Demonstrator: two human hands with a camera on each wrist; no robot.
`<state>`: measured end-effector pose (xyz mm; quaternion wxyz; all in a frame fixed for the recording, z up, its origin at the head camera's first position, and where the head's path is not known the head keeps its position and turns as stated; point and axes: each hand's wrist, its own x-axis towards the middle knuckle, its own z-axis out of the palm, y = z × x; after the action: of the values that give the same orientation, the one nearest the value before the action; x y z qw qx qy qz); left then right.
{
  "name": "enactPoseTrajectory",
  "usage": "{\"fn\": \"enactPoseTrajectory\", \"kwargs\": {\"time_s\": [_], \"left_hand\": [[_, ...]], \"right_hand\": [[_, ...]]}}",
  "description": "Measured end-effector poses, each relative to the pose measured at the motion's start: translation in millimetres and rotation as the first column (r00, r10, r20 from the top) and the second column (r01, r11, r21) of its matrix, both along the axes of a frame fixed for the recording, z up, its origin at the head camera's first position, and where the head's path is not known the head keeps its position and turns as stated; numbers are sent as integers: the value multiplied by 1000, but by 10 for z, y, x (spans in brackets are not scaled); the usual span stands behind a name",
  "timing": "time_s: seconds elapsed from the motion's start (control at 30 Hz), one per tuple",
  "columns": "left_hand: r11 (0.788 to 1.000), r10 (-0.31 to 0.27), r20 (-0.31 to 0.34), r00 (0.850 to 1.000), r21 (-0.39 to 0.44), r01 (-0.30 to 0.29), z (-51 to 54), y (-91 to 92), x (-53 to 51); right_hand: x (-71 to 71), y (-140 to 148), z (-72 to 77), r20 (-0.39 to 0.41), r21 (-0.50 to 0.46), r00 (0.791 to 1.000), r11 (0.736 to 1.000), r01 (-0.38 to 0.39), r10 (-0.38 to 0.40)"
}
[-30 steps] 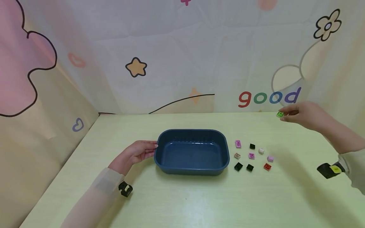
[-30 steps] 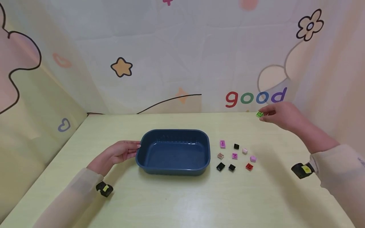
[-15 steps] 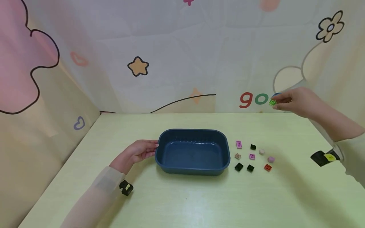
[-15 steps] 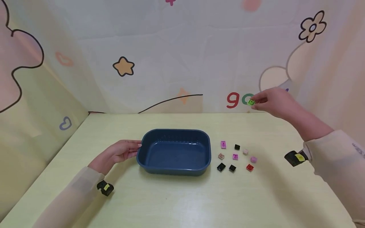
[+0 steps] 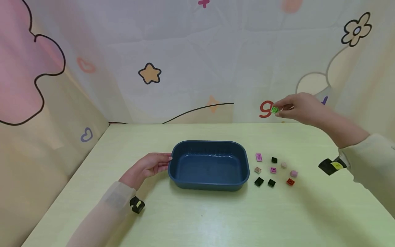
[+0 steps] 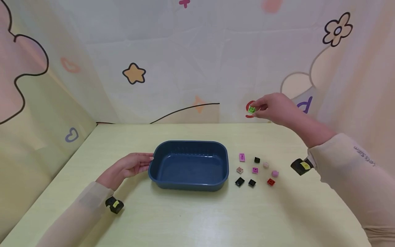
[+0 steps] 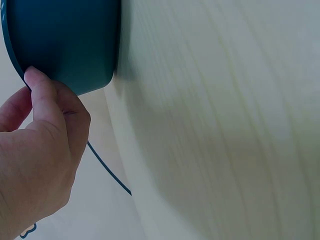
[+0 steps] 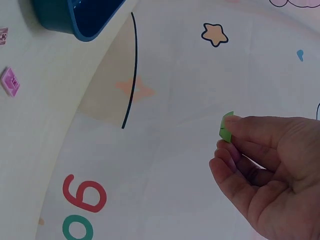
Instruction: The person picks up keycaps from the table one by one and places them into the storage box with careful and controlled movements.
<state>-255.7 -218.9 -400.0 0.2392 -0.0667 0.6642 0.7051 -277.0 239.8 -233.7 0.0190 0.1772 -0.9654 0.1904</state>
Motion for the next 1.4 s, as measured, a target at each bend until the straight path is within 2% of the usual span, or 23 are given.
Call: {"fn": "enactPoseTrajectory", "kwargs": {"time_s": [0.63, 0.87, 1.1, 1.4], "left_hand": [[1000, 1, 1, 1000, 7, -1, 4, -11, -12], [1000, 14, 9, 1000, -15, -14, -3, -24, -25], [1000, -9, -6, 1000, -10, 9, -15, -30, -23], [1000, 12, 15, 1000, -12, -12, -27, -12, -13]], "right_hand": [[-103, -588, -129, 4, -53, 991, 990, -133, 133], [-139, -812, -130, 17, -27, 984, 984, -174, 175], [-157, -1023, -141, 18, -48, 975, 975, -219, 220], [-228, -1276, -261, 30, -64, 957, 956, -286, 288]]}}
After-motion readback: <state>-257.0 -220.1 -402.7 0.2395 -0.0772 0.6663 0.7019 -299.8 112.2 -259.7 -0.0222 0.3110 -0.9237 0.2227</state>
